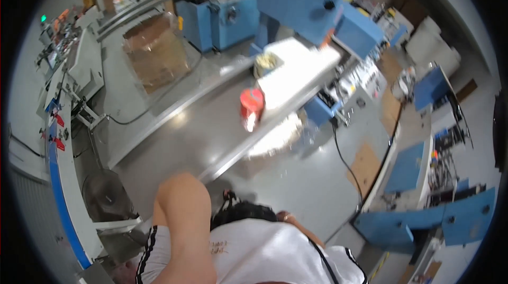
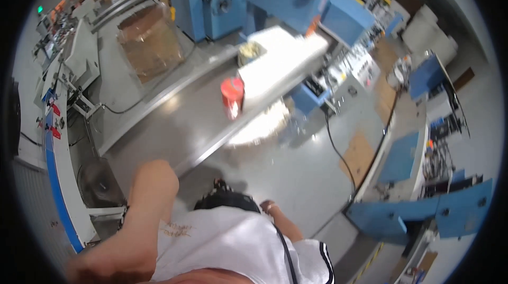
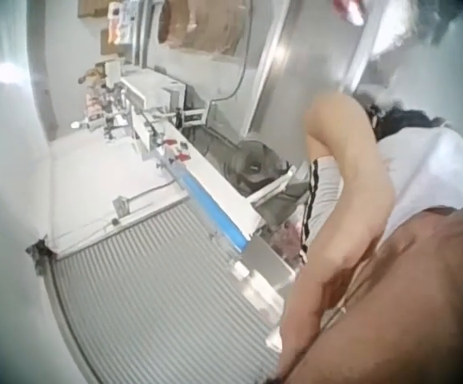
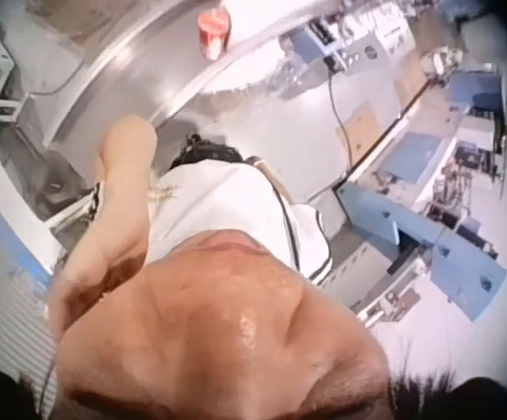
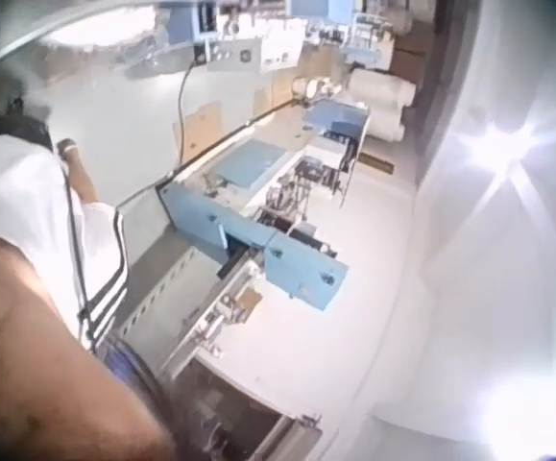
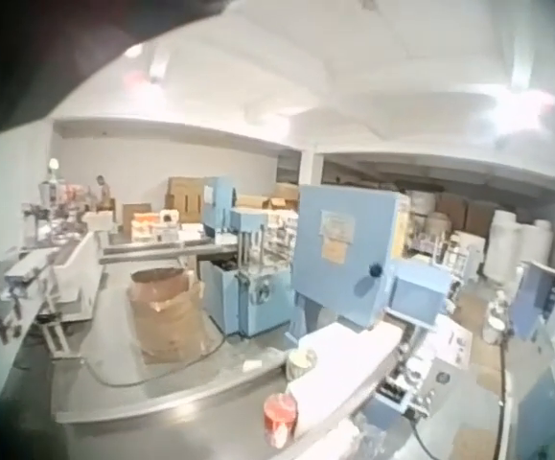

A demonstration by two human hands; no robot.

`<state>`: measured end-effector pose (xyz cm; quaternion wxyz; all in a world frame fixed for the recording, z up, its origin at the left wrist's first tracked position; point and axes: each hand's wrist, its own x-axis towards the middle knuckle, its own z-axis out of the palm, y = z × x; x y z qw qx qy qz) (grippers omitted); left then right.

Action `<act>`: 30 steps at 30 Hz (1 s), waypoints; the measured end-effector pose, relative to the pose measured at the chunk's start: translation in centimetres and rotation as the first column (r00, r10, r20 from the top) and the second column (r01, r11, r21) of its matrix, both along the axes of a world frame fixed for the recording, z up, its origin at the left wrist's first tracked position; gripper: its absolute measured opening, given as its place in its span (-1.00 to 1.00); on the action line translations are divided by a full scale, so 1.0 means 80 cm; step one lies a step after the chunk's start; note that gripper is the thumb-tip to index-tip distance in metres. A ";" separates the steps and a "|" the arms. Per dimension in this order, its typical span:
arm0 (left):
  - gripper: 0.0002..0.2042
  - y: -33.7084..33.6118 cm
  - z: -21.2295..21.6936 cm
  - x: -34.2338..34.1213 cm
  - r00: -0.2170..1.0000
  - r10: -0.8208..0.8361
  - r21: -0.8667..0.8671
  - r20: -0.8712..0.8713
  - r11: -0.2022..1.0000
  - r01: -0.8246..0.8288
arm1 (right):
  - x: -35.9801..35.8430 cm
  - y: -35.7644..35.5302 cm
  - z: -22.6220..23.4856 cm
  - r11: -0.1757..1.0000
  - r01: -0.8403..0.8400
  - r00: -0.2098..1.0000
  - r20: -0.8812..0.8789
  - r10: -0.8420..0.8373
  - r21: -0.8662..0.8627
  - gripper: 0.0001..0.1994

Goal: Transferring stacks of folded napkins from a production machine onto a packaging conveyor belt.

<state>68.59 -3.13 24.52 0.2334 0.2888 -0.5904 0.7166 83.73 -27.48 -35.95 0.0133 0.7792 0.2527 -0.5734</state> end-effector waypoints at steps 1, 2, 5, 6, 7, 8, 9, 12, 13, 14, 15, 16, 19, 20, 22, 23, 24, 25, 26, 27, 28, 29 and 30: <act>-0.65 0.014 -0.004 0.006 0.993 -0.004 -0.070 0.114 0.997 0.012 | 0.027 -0.075 -0.124 0.907 -0.005 0.999 0.039 -0.013 0.420 -0.64; -0.65 0.037 -0.001 0.012 0.979 0.069 -0.117 0.191 0.992 -0.047 | 0.039 -0.044 -0.127 0.948 -0.076 0.994 0.097 0.048 0.308 -0.64; -0.75 0.118 -0.042 0.023 0.947 -0.282 0.163 -0.153 0.938 0.305 | 0.071 0.062 0.021 0.955 0.269 0.962 0.023 -0.273 0.123 -0.65; -0.79 0.140 -0.050 0.022 0.661 -0.430 0.195 -0.615 0.730 0.655 | 0.085 0.055 0.014 0.819 0.558 0.829 -0.068 -0.555 0.131 -0.67; -0.82 0.154 -0.041 0.027 0.513 -0.409 0.093 -0.754 0.707 0.701 | 0.099 0.069 0.023 0.817 0.559 0.828 -0.057 -0.557 0.142 -0.67; -0.83 0.164 -0.044 0.035 0.457 -0.383 0.088 -0.803 0.682 0.726 | 0.116 0.082 0.039 0.796 0.588 0.808 -0.046 -0.588 0.144 -0.66; -0.82 0.172 -0.050 0.044 0.396 -0.355 0.075 -0.847 0.657 0.750 | 0.132 0.091 0.049 0.775 0.615 0.786 -0.036 -0.617 0.144 -0.64; -0.80 0.198 -0.065 0.080 0.450 -0.212 0.135 -0.868 0.770 0.623 | 0.171 0.116 0.047 0.746 0.649 0.760 -0.093 -0.643 0.149 -0.61; -0.84 0.205 -0.066 0.091 0.440 -0.210 0.086 -0.873 0.822 0.563 | 0.180 0.120 0.048 0.749 0.647 0.762 -0.089 -0.641 0.143 -0.61; -0.84 0.215 -0.067 0.101 0.437 -0.215 0.077 -0.873 0.825 0.560 | 0.189 0.123 0.048 0.761 0.632 0.775 -0.082 -0.627 0.150 -0.61; -0.82 0.226 -0.068 0.111 0.392 -0.225 0.030 -0.892 0.837 0.547 | 0.196 0.125 0.051 0.772 0.617 0.786 -0.076 -0.614 0.154 -0.60; -0.77 0.233 -0.067 0.116 0.348 -0.228 -0.014 -0.909 0.853 0.521 | 0.203 0.137 0.070 0.797 0.587 0.809 -0.076 -0.583 0.138 -0.60; -0.80 0.196 -0.054 0.133 0.454 -0.433 -0.478 -0.779 0.878 0.017 | 0.226 0.140 0.052 0.839 0.520 0.854 -0.073 -0.515 0.160 -0.60; -0.82 0.193 -0.050 0.147 0.503 -0.403 -0.489 -0.765 0.871 -0.046 | 0.240 0.140 0.035 0.872 0.466 0.885 -0.067 -0.461 0.152 -0.61; -0.87 0.169 -0.038 0.175 0.485 -0.435 -0.557 -0.759 0.820 -0.135 | 0.264 0.121 0.001 0.905 0.396 0.918 -0.037 -0.395 0.154 -0.62; -0.89 0.146 -0.018 0.174 0.477 -0.465 -0.585 -0.745 0.800 -0.133 | 0.276 0.132 -0.003 0.927 0.338 0.941 -0.062 -0.332 0.162 -0.63; -0.89 0.122 -0.001 0.173 0.480 -0.493 -0.614 -0.726 0.779 -0.129 | 0.291 0.138 -0.008 0.946 0.274 0.961 -0.080 -0.264 0.174 -0.63; -0.93 0.110 -0.004 0.196 0.525 -0.466 -0.584 -0.712 0.809 -0.073 | 0.309 0.119 -0.035 0.952 0.273 0.961 -0.080 -0.264 0.136 -0.65; -0.93 0.096 -0.001 0.207 0.588 -0.406 -0.533 -0.700 0.845 -0.051 | 0.327 0.120 -0.052 0.965 0.236 0.970 -0.085 -0.227 0.117 -0.66; -0.86 0.072 -0.004 0.216 0.632 -0.399 -0.614 -0.665 0.773 -0.158 | 0.330 0.119 -0.040 0.919 0.370 0.927 -0.112 -0.357 0.135 -0.69; -0.75 0.047 -0.004 0.226 0.674 -0.383 -0.684 -0.631 0.684 -0.252 | 0.347 0.128 -0.033 0.932 0.346 0.935 -0.118 -0.334 0.105 -0.70; -0.91 0.048 0.022 0.236 0.575 -0.549 -0.723 -0.606 0.681 -0.113 | 0.362 0.130 -0.028 0.950 0.304 0.948 -0.124 -0.294 0.076 -0.70; -0.91 0.030 0.040 0.251 0.560 -0.563 -0.722 -0.608 0.686 -0.093 | 0.396 0.110 -0.087 0.995 0.095 0.976 -0.199 -0.086 0.038 -0.70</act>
